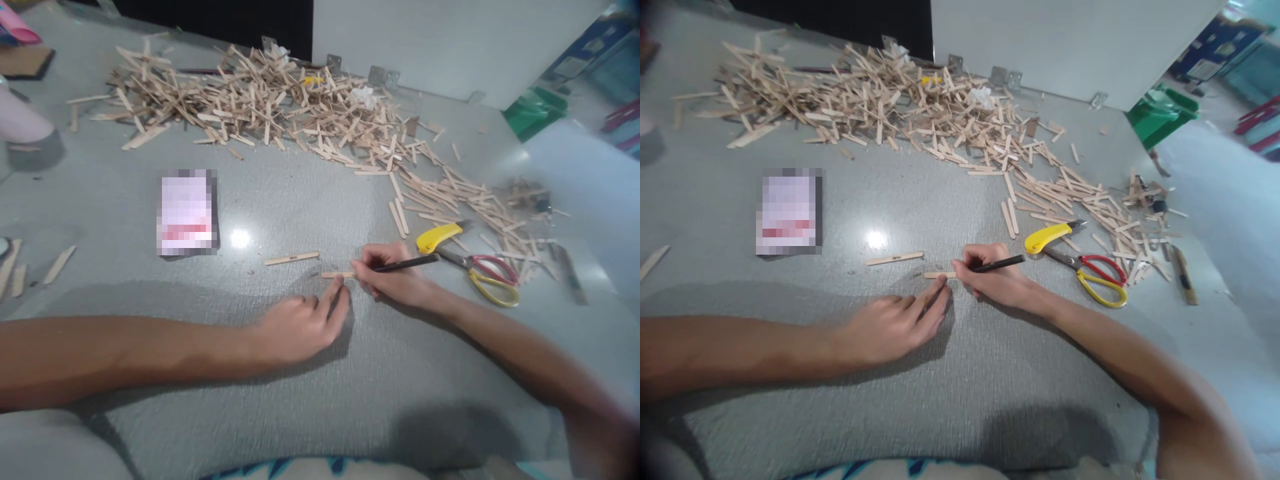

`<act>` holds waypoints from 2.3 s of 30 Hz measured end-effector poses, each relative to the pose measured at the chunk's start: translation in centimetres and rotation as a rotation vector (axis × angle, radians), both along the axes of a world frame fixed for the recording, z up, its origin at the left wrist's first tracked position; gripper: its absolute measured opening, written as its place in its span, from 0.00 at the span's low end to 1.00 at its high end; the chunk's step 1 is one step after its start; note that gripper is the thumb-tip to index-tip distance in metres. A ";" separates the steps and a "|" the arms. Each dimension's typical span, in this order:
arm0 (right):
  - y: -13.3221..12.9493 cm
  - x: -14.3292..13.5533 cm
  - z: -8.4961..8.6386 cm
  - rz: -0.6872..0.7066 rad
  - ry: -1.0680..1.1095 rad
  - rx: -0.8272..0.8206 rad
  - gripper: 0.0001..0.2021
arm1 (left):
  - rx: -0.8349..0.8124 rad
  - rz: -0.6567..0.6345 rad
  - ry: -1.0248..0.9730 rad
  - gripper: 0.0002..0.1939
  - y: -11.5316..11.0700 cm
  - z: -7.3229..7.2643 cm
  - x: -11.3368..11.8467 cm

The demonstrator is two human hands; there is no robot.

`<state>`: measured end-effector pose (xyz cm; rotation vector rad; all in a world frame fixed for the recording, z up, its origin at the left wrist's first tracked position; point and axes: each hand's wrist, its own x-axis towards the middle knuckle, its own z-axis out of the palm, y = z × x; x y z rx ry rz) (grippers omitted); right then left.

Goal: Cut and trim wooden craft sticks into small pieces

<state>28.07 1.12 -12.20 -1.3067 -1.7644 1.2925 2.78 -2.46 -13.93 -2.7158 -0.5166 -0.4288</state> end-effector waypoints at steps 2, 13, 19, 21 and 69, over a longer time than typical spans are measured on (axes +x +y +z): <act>0.0 0.0 -0.1 0.002 0.008 0.004 0.24 | -0.010 -0.002 0.009 0.20 0.0 0.1 -0.1; 0.0 -0.2 -0.1 -0.011 0.004 0.002 0.25 | -0.019 -0.001 -0.017 0.19 0.1 0.0 0.0; 0.0 -0.2 -0.1 0.000 -0.010 0.030 0.24 | -0.007 0.005 0.013 0.19 0.0 0.0 0.0; 0.0 -0.2 0.0 0.004 -0.035 0.042 0.23 | -0.013 0.012 0.011 0.19 0.0 0.0 0.0; -0.1 -1.1 -0.1 -0.074 0.054 -0.038 0.23 | -0.013 -0.013 -0.012 0.20 0.2 -0.5 0.0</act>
